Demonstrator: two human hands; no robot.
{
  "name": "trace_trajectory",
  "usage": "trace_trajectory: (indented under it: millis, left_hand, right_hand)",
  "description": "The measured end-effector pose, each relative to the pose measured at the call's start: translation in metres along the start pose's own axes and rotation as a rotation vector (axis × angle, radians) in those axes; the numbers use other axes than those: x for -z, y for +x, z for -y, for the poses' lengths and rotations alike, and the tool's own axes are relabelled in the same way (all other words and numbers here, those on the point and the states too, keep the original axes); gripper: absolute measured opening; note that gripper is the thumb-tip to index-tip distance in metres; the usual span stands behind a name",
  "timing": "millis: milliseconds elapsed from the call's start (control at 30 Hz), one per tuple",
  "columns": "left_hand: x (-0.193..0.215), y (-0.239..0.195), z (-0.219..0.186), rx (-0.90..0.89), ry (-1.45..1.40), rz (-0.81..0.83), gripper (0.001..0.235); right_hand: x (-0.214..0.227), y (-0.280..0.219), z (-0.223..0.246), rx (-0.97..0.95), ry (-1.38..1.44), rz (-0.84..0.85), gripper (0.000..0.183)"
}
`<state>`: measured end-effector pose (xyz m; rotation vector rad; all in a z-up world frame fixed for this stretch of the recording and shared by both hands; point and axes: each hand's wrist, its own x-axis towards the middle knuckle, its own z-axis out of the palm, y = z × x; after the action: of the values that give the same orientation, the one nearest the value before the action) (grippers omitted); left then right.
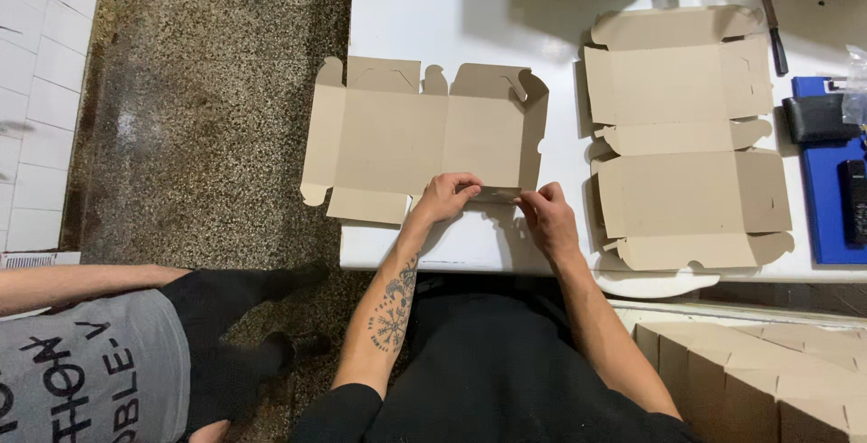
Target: The person repeatedly picks up flat cardboard boxes from a stack, folds them into three-dimensional containers on a white table, and places the finished boxes into a larger cardboard box. The process is repeated multiple times.
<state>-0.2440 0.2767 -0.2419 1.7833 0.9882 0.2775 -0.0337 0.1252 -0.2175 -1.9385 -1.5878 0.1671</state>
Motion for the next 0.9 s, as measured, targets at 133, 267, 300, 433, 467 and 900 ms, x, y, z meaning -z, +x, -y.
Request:
trace_trajectory:
  millis: [133, 267, 300, 433, 467, 900]
  left_hand:
    - [0.0, -0.001, 0.001, -0.024, -0.041, 0.019, 0.02]
    - [0.01, -0.012, -0.016, -0.046, -0.032, 0.044, 0.02]
    - [0.013, -0.013, -0.017, -0.065, -0.037, 0.057, 0.021]
    - [0.013, -0.014, -0.014, -0.074, -0.051, 0.077, 0.022]
    - [0.012, -0.016, -0.014, -0.08, -0.058, 0.084, 0.022]
    - [0.03, -0.047, -0.066, -0.014, 0.071, 0.495, 0.037]
  right_hand:
    - [-0.005, 0.006, 0.006, 0.038, 0.009, 0.027, 0.012]
    - [-0.017, 0.004, 0.01, 0.052, 0.006, 0.036, 0.011]
    - [-0.017, 0.004, 0.012, 0.044, 0.019, 0.039, 0.011]
    - [-0.009, 0.004, 0.015, 0.037, 0.01, 0.017, 0.01]
    - [-0.004, 0.003, 0.015, 0.004, 0.031, 0.02, 0.01]
    - [0.075, 0.058, 0.035, -0.645, 0.518, 0.048, 0.073]
